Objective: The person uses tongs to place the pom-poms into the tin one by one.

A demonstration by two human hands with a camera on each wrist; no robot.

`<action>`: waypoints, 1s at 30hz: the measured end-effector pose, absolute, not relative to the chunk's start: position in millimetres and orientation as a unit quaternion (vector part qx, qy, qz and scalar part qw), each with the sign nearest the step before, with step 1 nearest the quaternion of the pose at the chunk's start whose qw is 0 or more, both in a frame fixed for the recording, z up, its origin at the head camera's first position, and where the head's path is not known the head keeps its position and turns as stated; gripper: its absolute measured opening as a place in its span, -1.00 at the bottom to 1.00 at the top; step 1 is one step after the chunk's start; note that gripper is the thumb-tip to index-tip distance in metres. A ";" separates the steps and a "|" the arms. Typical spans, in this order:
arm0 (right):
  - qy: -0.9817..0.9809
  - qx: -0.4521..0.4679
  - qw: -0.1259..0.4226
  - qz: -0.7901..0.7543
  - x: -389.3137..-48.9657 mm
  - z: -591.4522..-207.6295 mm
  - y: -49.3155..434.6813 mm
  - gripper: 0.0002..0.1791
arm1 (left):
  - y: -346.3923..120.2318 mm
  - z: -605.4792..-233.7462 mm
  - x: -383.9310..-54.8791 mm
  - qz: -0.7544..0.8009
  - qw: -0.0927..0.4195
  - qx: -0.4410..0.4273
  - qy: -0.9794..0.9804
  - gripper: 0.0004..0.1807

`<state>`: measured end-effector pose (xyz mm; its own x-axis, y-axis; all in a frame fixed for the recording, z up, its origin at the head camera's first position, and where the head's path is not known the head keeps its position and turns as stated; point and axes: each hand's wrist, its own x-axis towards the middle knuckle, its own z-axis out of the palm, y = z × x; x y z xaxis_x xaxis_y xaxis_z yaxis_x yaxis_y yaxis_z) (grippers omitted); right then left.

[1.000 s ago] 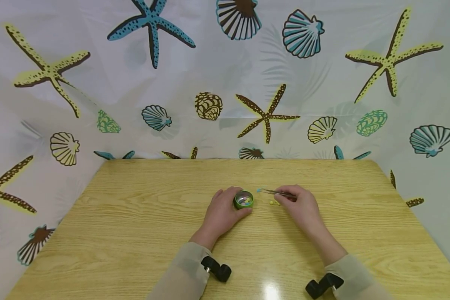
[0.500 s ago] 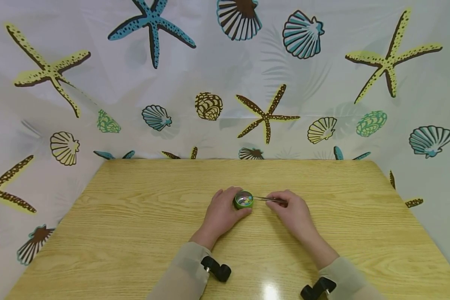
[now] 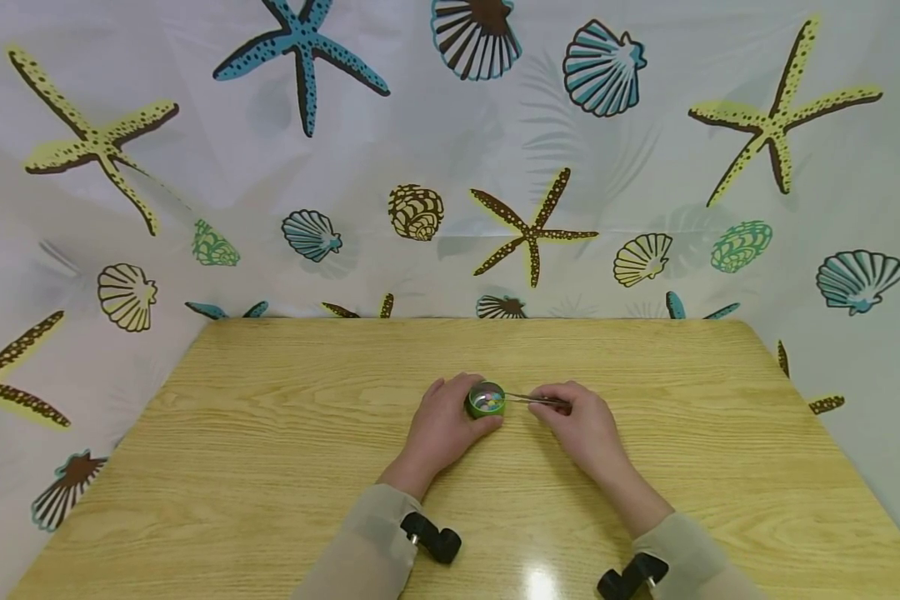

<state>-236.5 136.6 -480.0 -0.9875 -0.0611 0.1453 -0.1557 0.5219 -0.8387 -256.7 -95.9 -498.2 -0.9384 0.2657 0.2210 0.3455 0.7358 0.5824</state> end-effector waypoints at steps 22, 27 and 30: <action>-0.869 0.048 0.050 0.490 -236.4 -475.0 142.4 -0.78 | -97.1 -498.4 -256.1 -0.329 0.065 -0.169 -0.927 -0.36; -0.868 0.042 0.050 0.493 -237.2 -471.3 151.5 -0.78 | -96.8 -497.9 -255.7 -0.332 0.062 -0.167 -0.926 -0.35; -0.867 0.038 0.047 0.494 -236.5 -469.7 160.0 -0.77 | -96.7 -497.9 -255.2 -0.331 0.063 -0.165 -0.927 -0.35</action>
